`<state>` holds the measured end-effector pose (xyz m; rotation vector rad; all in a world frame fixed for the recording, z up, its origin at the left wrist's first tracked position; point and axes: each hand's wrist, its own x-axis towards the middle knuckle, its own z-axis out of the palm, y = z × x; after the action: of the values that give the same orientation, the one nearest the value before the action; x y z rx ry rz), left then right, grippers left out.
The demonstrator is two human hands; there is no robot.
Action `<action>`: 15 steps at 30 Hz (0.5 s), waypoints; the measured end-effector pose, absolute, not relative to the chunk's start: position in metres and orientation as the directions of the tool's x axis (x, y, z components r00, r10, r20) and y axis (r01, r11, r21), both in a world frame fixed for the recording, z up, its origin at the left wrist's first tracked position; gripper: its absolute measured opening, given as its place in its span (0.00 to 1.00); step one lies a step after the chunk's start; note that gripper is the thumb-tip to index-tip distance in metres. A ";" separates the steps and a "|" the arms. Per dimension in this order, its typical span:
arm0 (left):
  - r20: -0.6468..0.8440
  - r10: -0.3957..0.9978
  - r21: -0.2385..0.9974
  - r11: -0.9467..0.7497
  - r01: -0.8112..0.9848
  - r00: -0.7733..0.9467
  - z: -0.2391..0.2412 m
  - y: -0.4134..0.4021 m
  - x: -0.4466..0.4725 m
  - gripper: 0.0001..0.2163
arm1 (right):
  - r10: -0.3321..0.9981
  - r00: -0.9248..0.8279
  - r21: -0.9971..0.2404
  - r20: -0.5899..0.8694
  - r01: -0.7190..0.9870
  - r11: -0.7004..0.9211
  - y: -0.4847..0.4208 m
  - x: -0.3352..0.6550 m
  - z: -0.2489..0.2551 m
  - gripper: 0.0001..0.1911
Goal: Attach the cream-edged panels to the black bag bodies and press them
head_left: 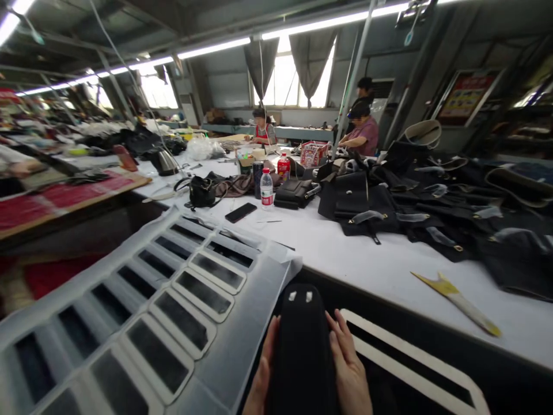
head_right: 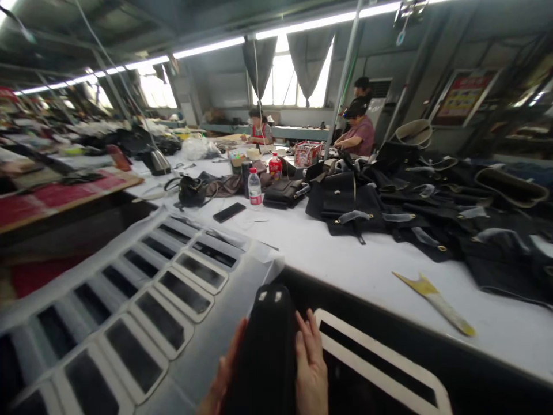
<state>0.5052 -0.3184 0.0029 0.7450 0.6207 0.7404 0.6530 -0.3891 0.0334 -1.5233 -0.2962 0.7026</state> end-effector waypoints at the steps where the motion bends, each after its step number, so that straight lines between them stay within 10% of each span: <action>1: -0.200 0.789 0.794 0.478 -0.376 0.581 0.004 -0.325 0.508 0.40 | 0.585 0.781 -0.975 -0.222 -0.181 -0.129 -0.400 0.653 0.038 0.40; 9: -0.188 0.713 0.848 0.465 -0.255 0.675 0.043 -0.341 0.527 0.34 | 0.456 0.882 -0.947 0.121 0.240 -0.213 -0.426 0.621 0.067 0.34; 15: -0.203 0.765 0.889 0.406 -0.213 0.611 0.060 -0.341 0.534 0.25 | 0.436 0.900 -0.982 0.010 0.090 -0.164 -0.427 0.625 0.058 0.31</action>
<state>0.5336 -0.3409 0.0597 0.9630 0.6698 0.6783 0.6253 -0.4269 0.0583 -1.7228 -0.4026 0.3185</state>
